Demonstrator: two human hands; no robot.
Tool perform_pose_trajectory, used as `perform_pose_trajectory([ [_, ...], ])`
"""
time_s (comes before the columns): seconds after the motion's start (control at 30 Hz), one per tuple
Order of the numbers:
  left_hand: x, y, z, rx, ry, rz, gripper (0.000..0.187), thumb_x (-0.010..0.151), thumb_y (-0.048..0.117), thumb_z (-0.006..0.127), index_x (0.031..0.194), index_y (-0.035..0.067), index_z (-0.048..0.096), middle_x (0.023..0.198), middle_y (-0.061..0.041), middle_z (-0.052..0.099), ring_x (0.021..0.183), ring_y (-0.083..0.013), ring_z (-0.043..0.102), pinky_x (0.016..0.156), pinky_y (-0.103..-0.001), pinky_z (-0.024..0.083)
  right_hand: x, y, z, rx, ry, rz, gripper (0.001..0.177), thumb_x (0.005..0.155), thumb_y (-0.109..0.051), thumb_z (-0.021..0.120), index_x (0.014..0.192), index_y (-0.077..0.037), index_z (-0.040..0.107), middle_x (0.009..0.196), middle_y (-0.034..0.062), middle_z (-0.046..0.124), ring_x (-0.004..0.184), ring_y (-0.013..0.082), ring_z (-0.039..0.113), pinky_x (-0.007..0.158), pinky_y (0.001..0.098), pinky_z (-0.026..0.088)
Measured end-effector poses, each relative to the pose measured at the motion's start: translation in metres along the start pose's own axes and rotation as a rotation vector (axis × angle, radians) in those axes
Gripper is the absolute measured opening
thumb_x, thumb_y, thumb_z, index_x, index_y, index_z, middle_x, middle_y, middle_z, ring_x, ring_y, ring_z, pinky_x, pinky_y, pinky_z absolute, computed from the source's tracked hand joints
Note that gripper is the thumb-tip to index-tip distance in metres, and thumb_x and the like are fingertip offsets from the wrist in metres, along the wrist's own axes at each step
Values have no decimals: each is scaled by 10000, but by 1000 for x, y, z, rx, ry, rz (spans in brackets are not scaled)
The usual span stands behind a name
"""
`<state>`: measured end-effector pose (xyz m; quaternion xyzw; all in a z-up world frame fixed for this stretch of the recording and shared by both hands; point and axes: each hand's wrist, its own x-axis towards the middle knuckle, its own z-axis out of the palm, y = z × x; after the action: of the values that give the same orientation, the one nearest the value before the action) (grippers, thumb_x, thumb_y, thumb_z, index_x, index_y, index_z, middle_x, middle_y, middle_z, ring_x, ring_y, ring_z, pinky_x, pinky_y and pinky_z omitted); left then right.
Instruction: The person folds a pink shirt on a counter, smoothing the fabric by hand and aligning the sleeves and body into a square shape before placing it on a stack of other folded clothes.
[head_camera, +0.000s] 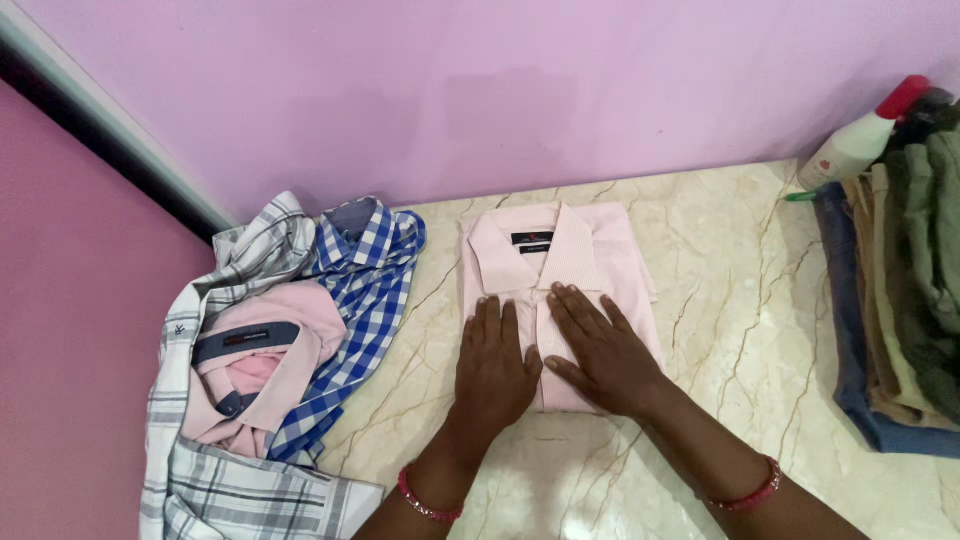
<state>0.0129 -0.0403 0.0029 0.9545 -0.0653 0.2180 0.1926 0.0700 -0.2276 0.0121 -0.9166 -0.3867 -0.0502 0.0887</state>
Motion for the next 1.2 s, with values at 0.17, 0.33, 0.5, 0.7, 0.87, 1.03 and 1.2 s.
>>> perform_pose_trajectory([
  [0.17, 0, -4, 9, 5, 1, 18, 749, 941, 307, 590, 1504, -119, 340, 1572, -374, 299, 1477, -503, 271, 1195, -567, 221, 4, 6, 5, -40, 15, 136, 836, 980, -594, 426, 1570, -47, 197, 1694, 139, 166, 1532, 262, 133, 1198, 505, 101],
  [0.33, -11, 7, 19, 18, -82, 66, 732, 963, 280, 577, 1525, -112, 319, 1602, -333, 281, 1509, -497, 237, 1191, -573, 210, 1, 14, 7, -56, 24, 6, 816, 1012, -591, 384, 1588, -42, 204, 1684, 140, 167, 1558, 260, 121, 1215, 503, 100],
  [0.5, -4, -3, 24, 20, -70, 23, 763, 959, 325, 560, 1548, -82, 296, 1631, -308, 251, 1527, -423, 244, 1209, -560, 204, 1, 16, 14, -32, 15, 91, 817, 1014, -603, 356, 1595, -51, 195, 1690, 136, 152, 1557, 252, 115, 1224, 486, 110],
  [0.7, 0, -22, 29, 80, -48, -69, 787, 991, 396, 503, 1559, -87, 252, 1634, -291, 232, 1534, -395, 212, 1204, -547, 138, 5, 29, 12, -77, -74, 326, 898, 984, -678, 290, 1610, -61, 108, 1698, 120, 78, 1560, 231, 62, 1225, 482, 85],
  [0.87, -6, -19, 31, 159, -29, -121, 758, 996, 379, 478, 1528, -121, 278, 1620, -309, 254, 1521, -404, 220, 1211, -519, 122, -3, 29, 9, -151, -98, 435, 921, 994, -688, 274, 1596, -18, 81, 1688, 169, 56, 1563, 278, 34, 1232, 483, 72],
  [1.03, -14, 5, 31, 187, -126, -69, 678, 1005, 316, 506, 1491, -136, 363, 1581, -337, 329, 1512, -419, 280, 1262, -503, 174, -23, 7, 20, -170, -108, 333, 964, 1012, -678, 348, 1568, 77, 126, 1663, 281, 96, 1563, 365, 58, 1244, 473, 98],
  [1.2, -8, -2, 29, 78, -47, -23, 689, 991, 316, 535, 1500, -115, 361, 1597, -330, 304, 1507, -438, 276, 1219, -518, 206, -21, 5, 20, -45, -29, 272, 974, 982, -672, 392, 1572, 64, 149, 1660, 254, 124, 1563, 343, 75, 1237, 474, 111],
])
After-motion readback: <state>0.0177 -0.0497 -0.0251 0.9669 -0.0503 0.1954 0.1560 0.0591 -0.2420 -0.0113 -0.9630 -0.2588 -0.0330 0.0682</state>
